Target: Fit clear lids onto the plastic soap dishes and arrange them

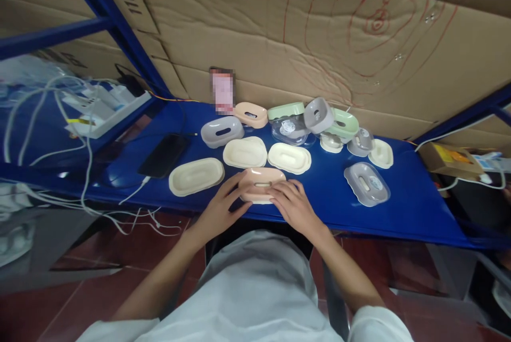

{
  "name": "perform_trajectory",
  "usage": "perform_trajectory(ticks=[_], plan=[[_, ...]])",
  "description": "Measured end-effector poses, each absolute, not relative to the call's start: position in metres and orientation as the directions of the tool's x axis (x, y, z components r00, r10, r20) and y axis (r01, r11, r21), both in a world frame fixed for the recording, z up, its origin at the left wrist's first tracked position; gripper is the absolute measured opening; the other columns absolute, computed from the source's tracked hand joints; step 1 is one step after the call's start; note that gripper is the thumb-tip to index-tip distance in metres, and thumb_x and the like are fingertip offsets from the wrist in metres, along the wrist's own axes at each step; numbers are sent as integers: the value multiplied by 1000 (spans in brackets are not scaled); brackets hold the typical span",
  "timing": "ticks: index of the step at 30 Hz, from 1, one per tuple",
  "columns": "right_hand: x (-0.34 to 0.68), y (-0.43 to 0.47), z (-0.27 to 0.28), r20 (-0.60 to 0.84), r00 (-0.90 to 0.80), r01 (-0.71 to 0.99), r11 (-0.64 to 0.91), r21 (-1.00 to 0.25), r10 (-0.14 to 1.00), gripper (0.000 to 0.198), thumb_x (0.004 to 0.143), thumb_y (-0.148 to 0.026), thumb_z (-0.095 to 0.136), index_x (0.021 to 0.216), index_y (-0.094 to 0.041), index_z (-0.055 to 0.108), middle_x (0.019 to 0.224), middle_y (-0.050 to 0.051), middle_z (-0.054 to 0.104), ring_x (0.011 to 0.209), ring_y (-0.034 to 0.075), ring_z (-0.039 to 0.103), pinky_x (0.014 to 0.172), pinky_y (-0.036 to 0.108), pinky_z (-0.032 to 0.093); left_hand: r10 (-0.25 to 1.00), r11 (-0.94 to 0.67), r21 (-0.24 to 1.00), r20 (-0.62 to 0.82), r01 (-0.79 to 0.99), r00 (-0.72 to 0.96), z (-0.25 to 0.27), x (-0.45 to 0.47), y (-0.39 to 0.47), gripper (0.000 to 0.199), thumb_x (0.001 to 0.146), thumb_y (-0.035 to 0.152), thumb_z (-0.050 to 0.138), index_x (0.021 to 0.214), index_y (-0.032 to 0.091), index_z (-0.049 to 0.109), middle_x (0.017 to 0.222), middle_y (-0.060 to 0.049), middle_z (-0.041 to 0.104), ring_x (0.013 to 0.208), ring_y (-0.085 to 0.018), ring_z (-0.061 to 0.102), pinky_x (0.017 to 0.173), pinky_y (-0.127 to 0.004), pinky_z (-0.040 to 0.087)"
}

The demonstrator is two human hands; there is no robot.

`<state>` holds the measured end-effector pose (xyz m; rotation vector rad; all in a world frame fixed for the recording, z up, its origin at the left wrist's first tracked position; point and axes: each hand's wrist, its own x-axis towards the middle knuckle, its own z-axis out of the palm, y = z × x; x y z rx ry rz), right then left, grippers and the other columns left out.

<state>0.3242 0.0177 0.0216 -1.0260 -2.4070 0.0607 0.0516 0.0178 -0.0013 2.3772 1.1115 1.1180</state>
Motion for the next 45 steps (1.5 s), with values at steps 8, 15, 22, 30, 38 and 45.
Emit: perform_trajectory(ticks=[8,15,22,30,38,45], plan=[[324,14,18,422,-605,680,714,-167,675,36,108,-25,61,143,-26,65,143,10,71,140,26,62,120,52,47,716,-686,462,564,562,411,-7,57,18,35,103,18,63,138,24,62,163,-15,52,157,-33,45,122,-56,51],[320,11,23,415,-595,679,707,-200,688,37,108,-27,58,144,-29,65,142,10,72,139,27,64,116,53,51,775,-598,436,530,673,345,-3,28,16,56,102,24,64,156,35,51,170,-11,45,158,-35,43,126,-66,41],[335,37,43,479,-512,741,649,-174,713,40,110,-35,48,147,-32,63,155,8,63,146,30,56,118,55,47,758,-456,334,631,825,164,18,-10,7,43,102,21,62,144,29,60,152,-13,62,143,-35,59,123,-68,42],[334,170,66,486,-335,935,348,65,807,60,104,-34,57,160,-13,48,168,24,42,149,45,45,118,68,37,674,-671,288,621,683,400,27,45,1,33,106,25,59,139,26,62,148,-14,62,136,-30,62,112,-51,57],[322,178,55,406,-286,957,280,75,868,72,103,-29,59,168,-11,33,173,32,28,147,47,49,120,74,30,757,-616,342,507,710,413,0,53,12,34,103,31,65,137,27,65,158,-14,57,143,-34,58,115,-54,55],[353,195,79,270,-451,891,448,75,851,81,102,-33,64,171,-15,26,177,27,18,158,44,37,125,76,20,760,-604,317,506,731,408,1,54,12,33,105,30,63,137,27,65,159,-13,56,141,-32,60,114,-51,56]])
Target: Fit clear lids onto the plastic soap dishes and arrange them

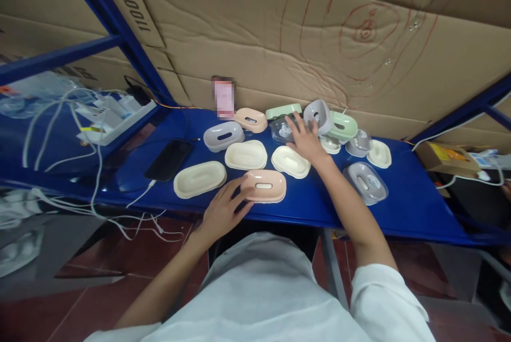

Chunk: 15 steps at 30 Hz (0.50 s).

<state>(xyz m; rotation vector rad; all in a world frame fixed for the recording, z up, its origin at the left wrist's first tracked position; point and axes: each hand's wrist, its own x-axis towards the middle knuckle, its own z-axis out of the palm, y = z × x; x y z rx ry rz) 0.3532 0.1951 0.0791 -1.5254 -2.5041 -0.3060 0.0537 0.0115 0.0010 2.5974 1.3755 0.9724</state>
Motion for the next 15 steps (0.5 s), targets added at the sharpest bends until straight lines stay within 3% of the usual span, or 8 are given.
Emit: perform_trajectory(ticks=[5,12,15], plan=[[366,198,83,339,-483,862,506,22,808,60,110,-34,47,166,-14,38,172,22,38,155,36,45,121,55,43,759,-603,306,504,737,412,-1,53,12,32,105,31,63,137,26,65,158,-13,57,140,-32,60,113,-51,56],[365,173,62,467,-493,819,573,-37,734,46,111,-45,50,147,-20,62,147,15,67,137,29,62,116,47,46,762,-606,329,501,724,411,2,53,12,33,105,31,61,137,28,65,157,-11,58,140,-32,61,113,-50,56],[362,164,53,477,-457,842,537,-38,750,53,106,-55,57,147,-22,62,153,16,62,140,34,59,117,53,43,770,-601,339,490,724,409,3,54,12,32,105,32,61,137,29,66,156,-10,59,140,-31,61,113,-50,56]])
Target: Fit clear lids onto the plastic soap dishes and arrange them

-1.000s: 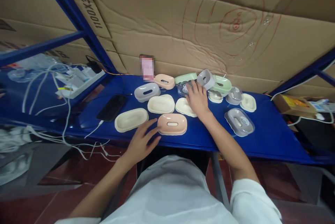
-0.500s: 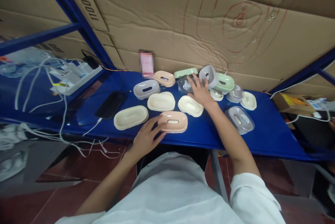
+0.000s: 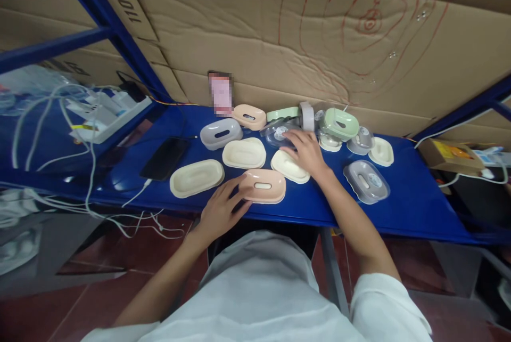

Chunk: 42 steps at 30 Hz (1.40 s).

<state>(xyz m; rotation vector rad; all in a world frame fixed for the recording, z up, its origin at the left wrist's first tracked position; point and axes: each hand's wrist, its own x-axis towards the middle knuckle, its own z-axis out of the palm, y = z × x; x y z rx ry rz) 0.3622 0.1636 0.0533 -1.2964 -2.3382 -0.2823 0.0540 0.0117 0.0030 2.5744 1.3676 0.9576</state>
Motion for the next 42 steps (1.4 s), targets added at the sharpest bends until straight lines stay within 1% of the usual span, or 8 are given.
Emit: perform_trajectory(ticks=[4,9,19,23,29,32,37,42], plan=[[360,164,49,377,-437,866,495,-69,817,71,102,-58,62,160,-20,49,170,20,41,155,40,43,117,62,44,767,-596,325,500,734,401,4,55,12,32,105,31,61,136,28,67,155,-11,60,140,-32,61,112,-50,57],[364,171,49,446,-459,805,572,-157,768,43,109,-41,52,143,-20,68,154,14,62,150,31,52,124,55,45,758,-604,306,505,735,413,3,55,11,32,105,31,62,137,26,66,157,-12,59,138,-32,62,111,-49,57],[350,123,87,597,-460,780,620,-81,657,33,110,-37,55,132,-22,75,142,12,72,143,31,60,121,54,51,750,-613,302,513,731,417,1,53,12,32,105,31,63,137,26,65,155,-13,60,138,-32,62,112,-49,56],[352,71,70,722,-287,718,641,-274,630,32,103,-33,69,134,-28,73,137,9,74,135,32,66,116,57,55,759,-617,364,511,698,405,-1,52,12,37,102,27,67,139,26,64,155,-13,59,140,-32,60,115,-50,54],[332,-4,17,662,-189,554,635,-538,726,37,96,-23,78,132,-31,73,130,8,75,127,31,70,110,56,59,779,-615,538,527,576,339,-1,45,13,31,97,22,70,128,24,63,151,-14,58,144,-30,57,119,-50,52],[322,-12,13,646,-232,599,631,-493,727,45,99,-26,75,143,-31,66,131,11,72,128,31,68,109,55,59,815,-571,634,512,522,269,3,43,15,34,95,24,73,126,23,59,147,-14,59,142,-29,58,118,-51,53],[321,1,24,550,-415,669,653,-355,725,58,100,-41,73,154,-29,56,139,16,60,137,33,58,114,56,55,828,-558,655,483,510,285,8,42,16,63,97,30,75,153,29,46,161,-15,48,153,-32,49,122,-54,50],[331,13,31,532,-479,628,696,-348,698,56,107,-42,59,161,-35,47,154,15,51,146,32,52,115,52,54,814,-581,615,456,533,361,7,41,16,53,104,31,67,154,33,50,170,-15,37,153,-33,49,121,-53,52]])
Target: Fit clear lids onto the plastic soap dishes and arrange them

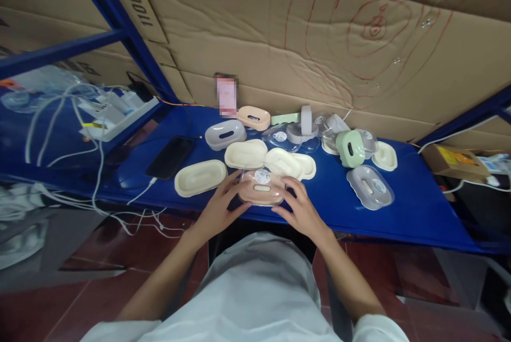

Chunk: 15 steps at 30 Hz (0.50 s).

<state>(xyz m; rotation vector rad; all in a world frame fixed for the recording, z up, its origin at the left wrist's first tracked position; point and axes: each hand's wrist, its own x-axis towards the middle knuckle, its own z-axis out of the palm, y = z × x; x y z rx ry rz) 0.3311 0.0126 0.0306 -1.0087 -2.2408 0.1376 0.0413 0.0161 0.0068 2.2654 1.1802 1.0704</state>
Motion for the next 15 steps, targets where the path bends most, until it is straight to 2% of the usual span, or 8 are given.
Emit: perform_trajectory(ticks=[3,8,12,15], plan=[[344,18,25,488,-408,711,604,-360,771,60,109,-43,56,166,-34,40,164,14,46,152,33,48,119,54,50,821,-570,626,453,533,346,5,42,16,49,104,29,65,152,33,54,169,-13,40,154,-32,48,122,-54,50],[356,22,11,428,-305,823,462,-331,851,63,109,-42,55,168,-34,35,161,12,54,152,34,49,123,61,44,825,-565,626,440,537,355,3,42,16,47,104,28,64,150,33,57,165,-13,46,151,-31,50,124,-54,48],[341,21,12,343,-403,730,523,-439,849,79,105,-48,64,172,-33,25,173,11,38,162,33,35,131,60,35,829,-559,662,424,499,365,4,39,16,48,104,29,66,150,33,55,163,-13,46,151,-31,51,124,-55,47],[326,20,18,289,-494,621,566,-543,820,78,104,-48,66,171,-37,27,175,9,33,162,31,34,131,55,37,853,-521,695,402,495,333,7,36,16,62,101,33,71,157,33,47,169,-15,37,158,-34,40,126,-57,44]])
